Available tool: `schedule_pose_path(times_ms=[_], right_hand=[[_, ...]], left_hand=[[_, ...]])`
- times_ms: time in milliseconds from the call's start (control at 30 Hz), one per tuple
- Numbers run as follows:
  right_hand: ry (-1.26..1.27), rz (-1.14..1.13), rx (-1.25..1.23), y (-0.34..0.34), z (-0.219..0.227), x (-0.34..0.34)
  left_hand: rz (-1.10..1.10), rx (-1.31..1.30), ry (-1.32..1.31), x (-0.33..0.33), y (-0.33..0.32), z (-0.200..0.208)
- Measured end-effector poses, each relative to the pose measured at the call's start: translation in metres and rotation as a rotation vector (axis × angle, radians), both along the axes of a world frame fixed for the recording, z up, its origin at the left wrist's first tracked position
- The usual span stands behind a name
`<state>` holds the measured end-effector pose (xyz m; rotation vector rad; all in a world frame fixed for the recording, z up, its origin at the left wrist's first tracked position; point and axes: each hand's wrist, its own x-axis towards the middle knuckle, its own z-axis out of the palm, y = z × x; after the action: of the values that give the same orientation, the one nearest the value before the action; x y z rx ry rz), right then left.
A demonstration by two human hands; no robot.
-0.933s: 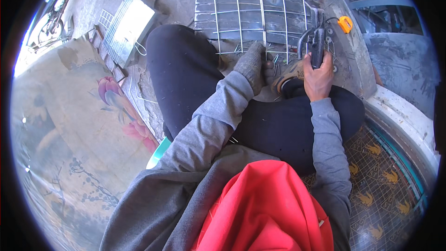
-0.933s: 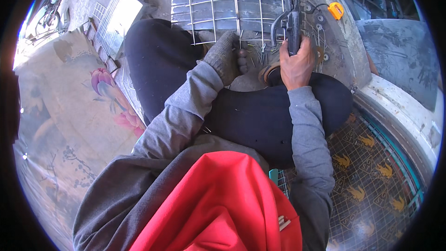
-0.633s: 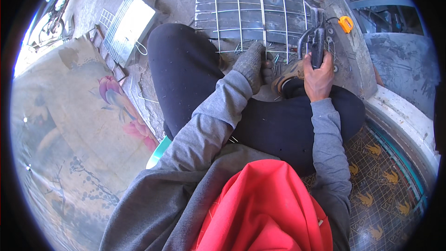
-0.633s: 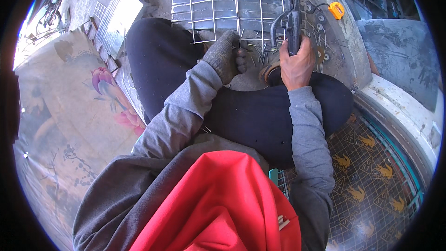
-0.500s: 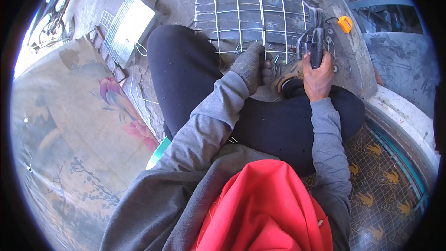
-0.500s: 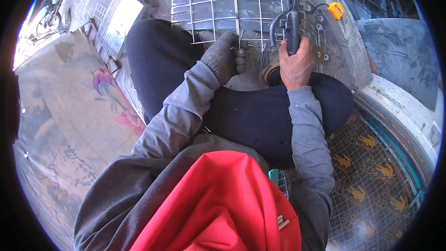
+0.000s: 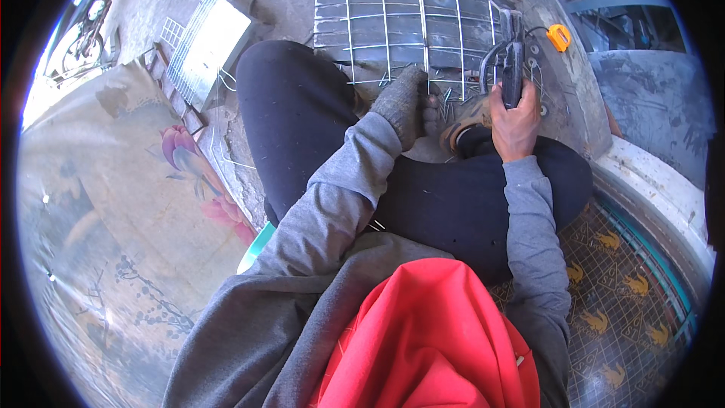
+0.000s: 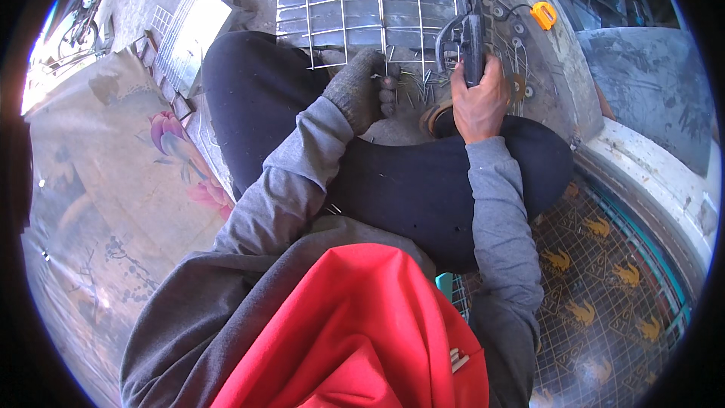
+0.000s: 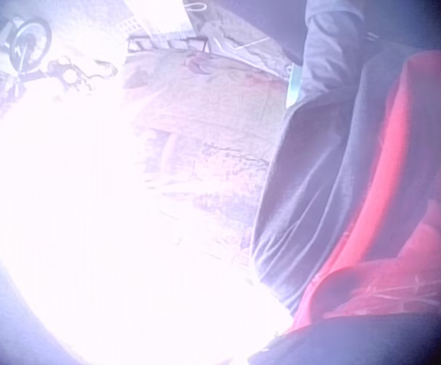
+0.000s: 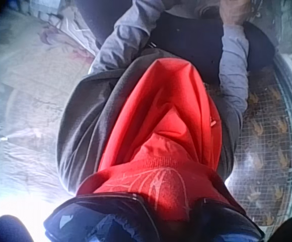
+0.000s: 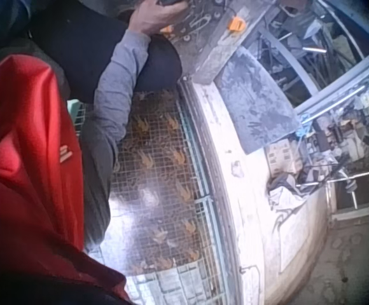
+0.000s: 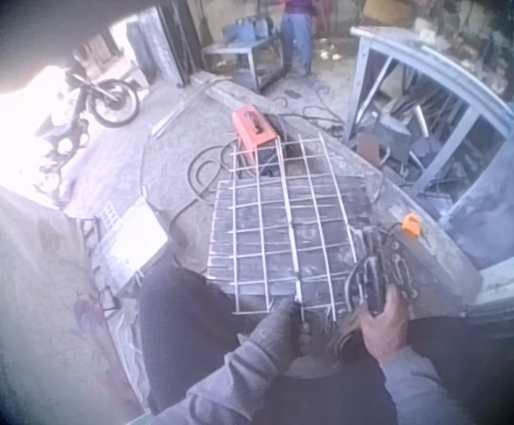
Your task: The recorder uses a welding tool to join the intersections of a metal wire grid.
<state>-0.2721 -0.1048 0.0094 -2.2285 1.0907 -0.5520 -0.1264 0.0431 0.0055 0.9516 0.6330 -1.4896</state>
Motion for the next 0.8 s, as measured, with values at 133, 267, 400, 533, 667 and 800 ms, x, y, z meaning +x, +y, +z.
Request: schedule_pose_path(times_ms=[133,267,400,533,667,800], right_hand=[[-0.005,-0.002,0.001,-0.001,0.000,-0.001],[-0.009,0.000,0.006,0.000,0.002,0.001],[-0.013,0.016,-0.015,0.001,0.003,0.002],[0.003,-0.003,0.006,-0.002,0.000,-0.001],[0.049,-0.015,0.045,-0.001,0.005,0.003],[0.021,-0.006,0.018,-0.002,0.006,0.000]], left_hand=[[-0.003,0.023,-0.039,-0.001,-0.002,0.005],[-0.006,-0.004,-0.055,0.000,0.002,0.004],[-0.011,0.125,-0.118,-0.002,0.007,0.011],[-0.023,0.075,-0.199,-0.009,0.030,0.021],[-0.100,0.155,-1.012,-0.005,0.051,0.022],[-0.196,0.715,-1.495,0.025,0.054,0.050]])
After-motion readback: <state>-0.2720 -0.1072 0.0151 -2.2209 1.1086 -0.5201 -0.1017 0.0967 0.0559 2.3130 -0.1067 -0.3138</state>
